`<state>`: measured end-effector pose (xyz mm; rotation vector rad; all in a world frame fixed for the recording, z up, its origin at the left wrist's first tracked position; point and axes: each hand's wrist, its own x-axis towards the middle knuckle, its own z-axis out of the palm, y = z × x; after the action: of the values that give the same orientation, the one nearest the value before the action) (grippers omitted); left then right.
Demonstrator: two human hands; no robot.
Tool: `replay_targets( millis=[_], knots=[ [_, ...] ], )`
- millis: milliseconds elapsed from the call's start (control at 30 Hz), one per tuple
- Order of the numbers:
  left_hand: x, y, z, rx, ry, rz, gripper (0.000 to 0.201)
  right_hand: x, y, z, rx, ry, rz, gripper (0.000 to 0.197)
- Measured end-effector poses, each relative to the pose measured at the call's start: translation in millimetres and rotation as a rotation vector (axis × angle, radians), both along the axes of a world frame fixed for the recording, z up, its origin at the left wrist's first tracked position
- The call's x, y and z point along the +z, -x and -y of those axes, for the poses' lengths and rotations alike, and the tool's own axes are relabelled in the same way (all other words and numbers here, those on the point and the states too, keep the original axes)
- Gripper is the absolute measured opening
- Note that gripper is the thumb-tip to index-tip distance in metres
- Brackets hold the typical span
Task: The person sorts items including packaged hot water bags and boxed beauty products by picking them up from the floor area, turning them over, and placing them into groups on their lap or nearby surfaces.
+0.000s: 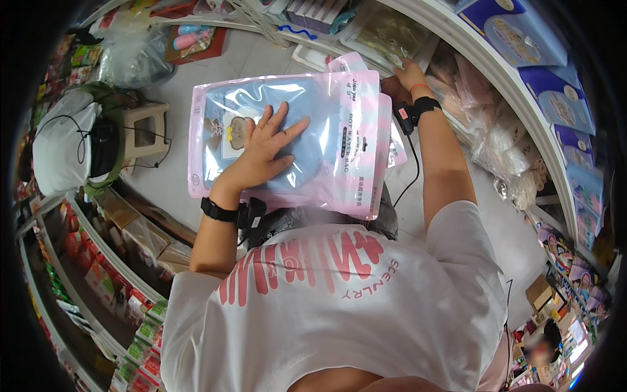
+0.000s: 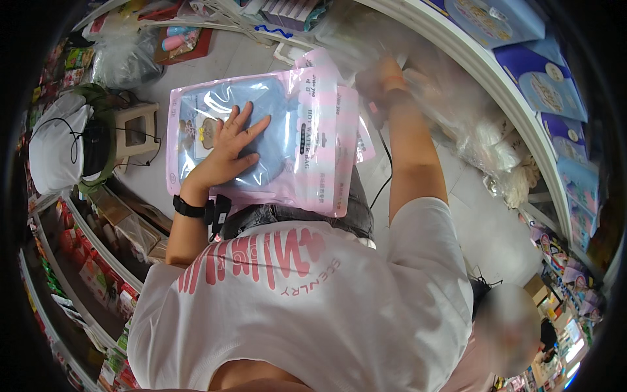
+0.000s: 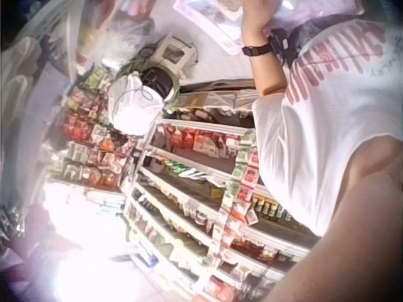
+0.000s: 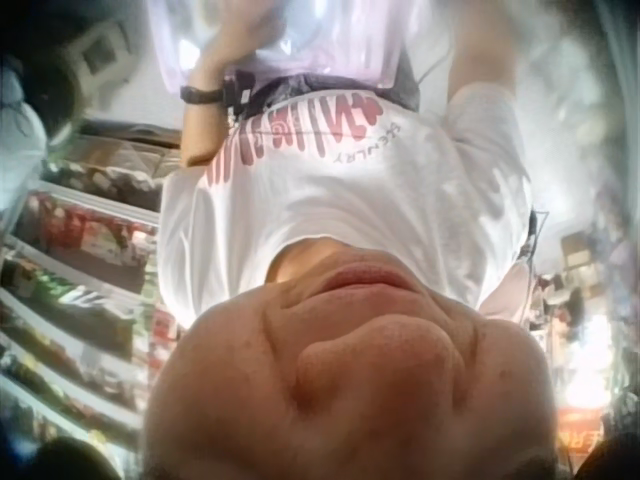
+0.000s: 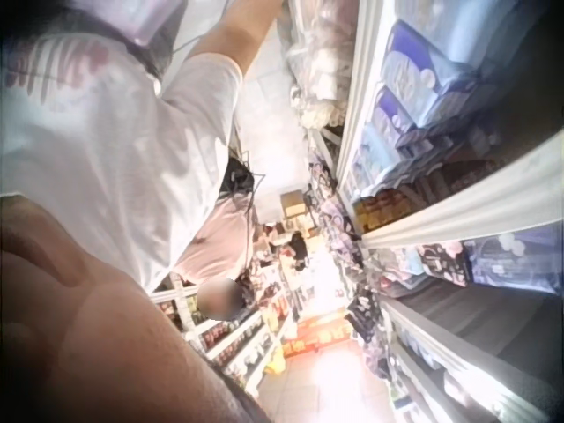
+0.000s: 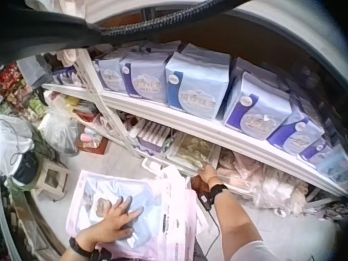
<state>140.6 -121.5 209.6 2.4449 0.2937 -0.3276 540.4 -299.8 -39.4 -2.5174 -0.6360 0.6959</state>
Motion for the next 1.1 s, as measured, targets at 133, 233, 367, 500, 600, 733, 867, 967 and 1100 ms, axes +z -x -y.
replay_targets(
  millis=[133, 233, 367, 500, 600, 733, 867, 967, 1100],
  knots=[
    [4, -4, 0, 0.011, 0.023, 0.0, 0.076, 15, 5, -17, 0.162, 0.188, -0.017, 0.054],
    [4, -4, -1, 0.02, 0.04, -0.024, 0.077, 32, 18, -12, 0.23, 0.256, -0.04, 0.051],
    [5, -9, -1, 0.022, 0.063, -0.028, 0.077, 22, 11, -4, 0.431, 0.239, 0.113, 0.042],
    [6, -11, 0, 0.011, 0.07, -0.024, 0.077, 20, 5, 0, 0.392, 0.213, 0.183, 0.039],
    [5, -13, 2, 0.011, 0.053, -0.023, 0.076, -7, -5, -11, 0.164, 0.184, 0.221, 0.036],
    [5, -12, 3, 0.01, 0.06, -0.017, 0.076, -14, -4, -20, 0.224, 0.165, 0.155, 0.036],
    [5, -12, 3, 0.013, 0.06, -0.022, 0.076, -26, -2, -21, 0.22, 0.137, 0.134, 0.041],
    [3, -12, 4, 0.025, 0.06, -0.018, 0.076, -19, -6, -25, 0.227, 0.198, 0.115, 0.042],
    [1, -12, 6, 0.025, 0.069, -0.012, 0.076, -2, 1, -17, 0.145, 0.159, 0.152, 0.041]
  ],
)
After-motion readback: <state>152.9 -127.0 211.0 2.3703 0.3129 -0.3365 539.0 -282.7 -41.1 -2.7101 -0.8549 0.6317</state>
